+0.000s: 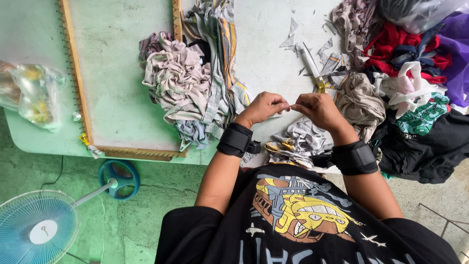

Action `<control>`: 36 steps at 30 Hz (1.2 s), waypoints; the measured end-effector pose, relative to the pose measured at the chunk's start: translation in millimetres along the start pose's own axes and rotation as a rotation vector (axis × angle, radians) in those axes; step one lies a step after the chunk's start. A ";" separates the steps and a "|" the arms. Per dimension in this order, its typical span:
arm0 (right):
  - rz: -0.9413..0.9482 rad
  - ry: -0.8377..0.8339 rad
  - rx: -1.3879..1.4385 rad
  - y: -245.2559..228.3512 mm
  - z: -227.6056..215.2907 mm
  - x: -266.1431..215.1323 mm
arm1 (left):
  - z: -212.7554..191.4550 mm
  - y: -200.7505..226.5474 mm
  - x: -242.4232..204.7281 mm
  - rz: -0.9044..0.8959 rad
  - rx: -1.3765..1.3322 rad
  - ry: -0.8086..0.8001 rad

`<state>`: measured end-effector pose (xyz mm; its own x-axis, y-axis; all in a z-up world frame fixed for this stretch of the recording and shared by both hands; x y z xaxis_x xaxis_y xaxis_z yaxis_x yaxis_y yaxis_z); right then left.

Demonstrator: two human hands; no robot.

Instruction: The person cuts strips from a piece of fabric using handheld scissors, repeatedly straightening and aligning the fabric by hand before each cut. The cut fabric strips are then set aside on the table.

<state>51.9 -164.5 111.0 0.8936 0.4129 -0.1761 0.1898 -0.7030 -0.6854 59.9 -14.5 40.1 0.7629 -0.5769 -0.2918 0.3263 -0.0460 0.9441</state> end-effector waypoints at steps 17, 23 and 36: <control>-0.055 -0.010 0.502 -8.9 8.4 -12.7 | 18.1 6.8 -20.5 -0.017 -0.276 -0.023; -0.061 -0.042 0.740 -13.7 18.1 -19.3 | 26.2 13.4 -34.9 -0.006 -0.345 0.029; -0.021 0.266 0.296 -7.0 -2.7 -21.2 | 18.3 -5.8 -27.2 0.075 -0.607 0.236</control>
<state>32.7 -169.9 121.5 0.9723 0.2338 0.0026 0.1184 -0.4826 -0.8678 27.0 -13.4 45.3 0.8753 -0.3629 -0.3195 0.4718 0.4959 0.7291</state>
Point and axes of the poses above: each hand's wrist, its own x-axis towards the middle knuckle, its own z-axis out of the palm, y = z × x, the point moved 8 cm from there along x, towards the middle knuckle, and after that the axes turned 13 degrees about -x, right-handed, at the moved point
